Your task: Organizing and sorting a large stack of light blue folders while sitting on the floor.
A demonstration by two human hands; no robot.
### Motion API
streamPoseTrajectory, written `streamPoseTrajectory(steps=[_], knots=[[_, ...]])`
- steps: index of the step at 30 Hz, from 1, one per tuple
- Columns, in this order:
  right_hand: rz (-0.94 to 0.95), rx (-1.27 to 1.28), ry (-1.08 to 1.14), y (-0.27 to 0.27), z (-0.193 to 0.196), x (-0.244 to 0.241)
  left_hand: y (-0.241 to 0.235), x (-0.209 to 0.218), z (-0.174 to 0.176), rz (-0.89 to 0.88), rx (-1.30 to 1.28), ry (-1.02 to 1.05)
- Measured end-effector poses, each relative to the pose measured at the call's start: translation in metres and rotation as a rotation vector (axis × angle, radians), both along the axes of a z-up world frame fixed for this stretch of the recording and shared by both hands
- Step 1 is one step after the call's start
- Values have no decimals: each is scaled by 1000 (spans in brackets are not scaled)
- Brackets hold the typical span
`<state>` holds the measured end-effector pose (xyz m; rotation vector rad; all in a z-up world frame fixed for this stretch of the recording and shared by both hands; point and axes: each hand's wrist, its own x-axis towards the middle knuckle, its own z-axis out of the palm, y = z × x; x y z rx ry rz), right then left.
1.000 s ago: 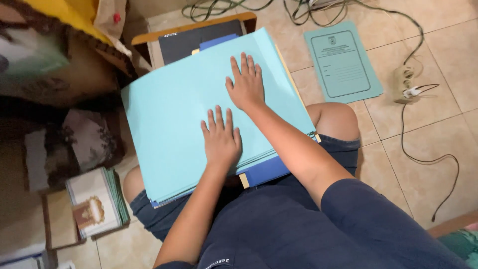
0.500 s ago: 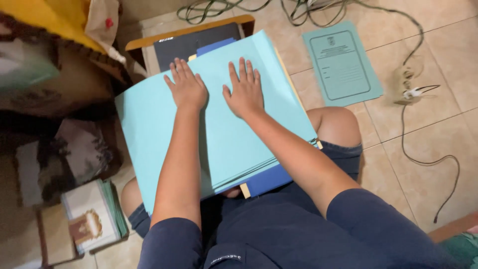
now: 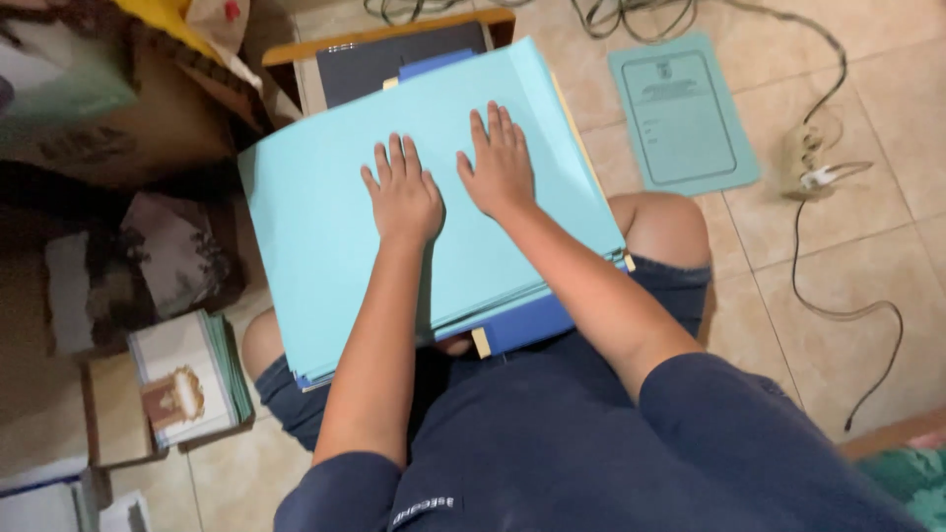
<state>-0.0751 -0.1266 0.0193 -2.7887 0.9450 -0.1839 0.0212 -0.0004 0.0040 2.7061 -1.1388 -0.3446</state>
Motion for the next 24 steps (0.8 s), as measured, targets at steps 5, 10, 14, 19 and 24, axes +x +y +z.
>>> streamPoseTrajectory(steps=[5,10,14,19,24], knots=[[12,74,9,25,25,-83,6,-7,13,11,-19,12],[-1,191,59,8,9,-101,5,-8,16,15,5,44],[17,209,35,-39,-12,-54,2,-5,14,15,6,57],[64,207,-34,-98,-27,6,3,-6,21,15,15,49],[150,216,-87,-84,-14,-19,0,-8,23,44,8,59]])
